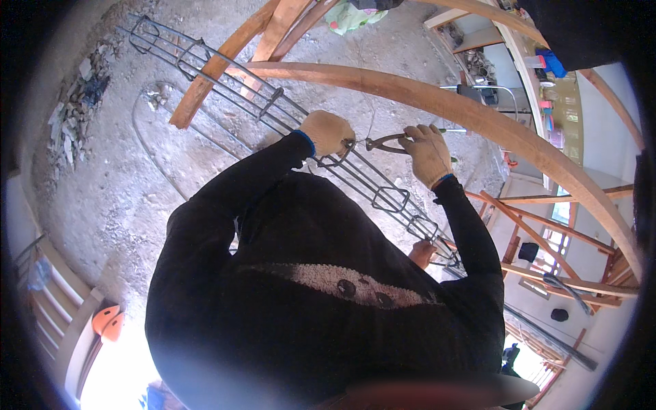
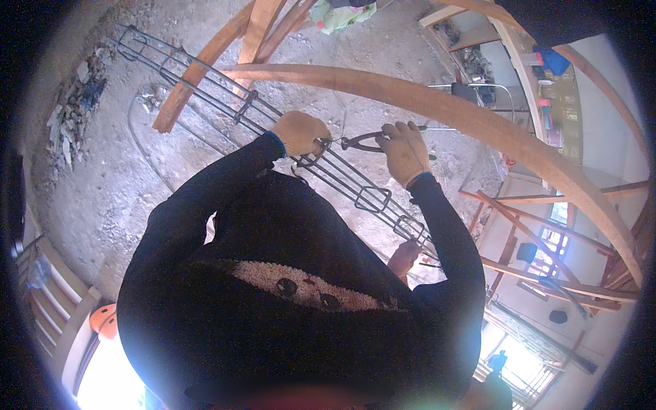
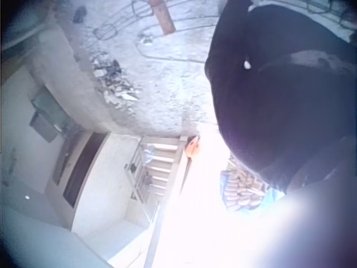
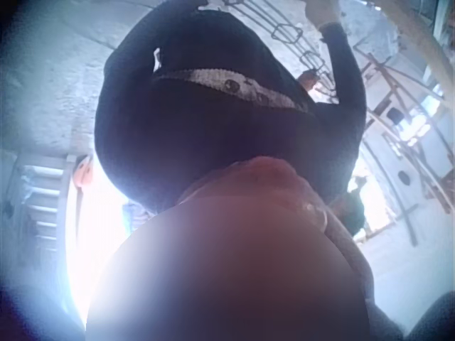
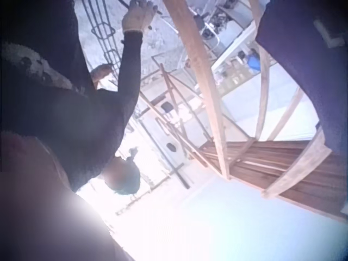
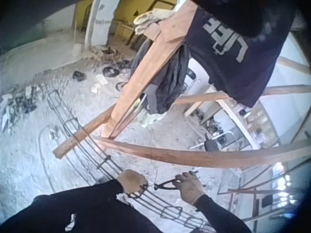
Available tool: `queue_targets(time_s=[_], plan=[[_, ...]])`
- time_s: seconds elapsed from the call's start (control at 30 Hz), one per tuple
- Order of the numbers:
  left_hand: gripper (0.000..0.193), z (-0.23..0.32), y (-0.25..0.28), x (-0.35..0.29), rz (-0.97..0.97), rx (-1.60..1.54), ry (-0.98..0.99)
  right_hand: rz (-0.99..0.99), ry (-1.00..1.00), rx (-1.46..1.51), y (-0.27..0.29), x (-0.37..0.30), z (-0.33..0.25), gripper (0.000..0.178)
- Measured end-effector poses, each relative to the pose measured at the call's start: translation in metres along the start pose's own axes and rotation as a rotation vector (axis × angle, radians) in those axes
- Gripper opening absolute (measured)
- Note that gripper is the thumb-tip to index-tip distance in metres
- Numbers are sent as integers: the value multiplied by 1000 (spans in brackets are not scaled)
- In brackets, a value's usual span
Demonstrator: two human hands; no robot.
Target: The person assembles a rebar cage by tying intersecting steel bars with wire. They use pliers to twist and secure the wire at multiple joints along the cage. Another person works nearby on a similar rebar structure.
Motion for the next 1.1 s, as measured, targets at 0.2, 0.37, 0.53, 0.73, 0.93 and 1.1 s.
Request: queue_targets(time_s=[0.2, 0.37, 0.53, 0.73, 0.93, 1.1], plan=[[38, 5, 1, 0, -50, 38, -2, -30, 61, -17, -2, 17, -9, 26], [36, 3, 1, 3, -72, 64, 8, 13, 95, 6, -2, 32, -16, 19], [33, 2, 4, 3, -72, 46, 17, -186, 142, -62, -16, 42, -17, 16], [34, 3, 5, 3, -86, 26, 16, -114, 148, -46, -15, 56, -11, 21], [34, 2, 7, 2, -86, 43, 43, -123, 171, -72, -35, 47, -6, 27], [35, 1, 8, 2, -100, 44, 60, -67, 145, 10, -28, 42, -4, 27]])
Point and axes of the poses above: each hand's wrist, its own x-axis towards the middle knuckle, its own y-axis out of the back of the hand, z = x × y, the point moved 10 cm from there along x, towards the middle knuckle, and after that the axes turned 10 degrees about -y, right-handed, at the moved point
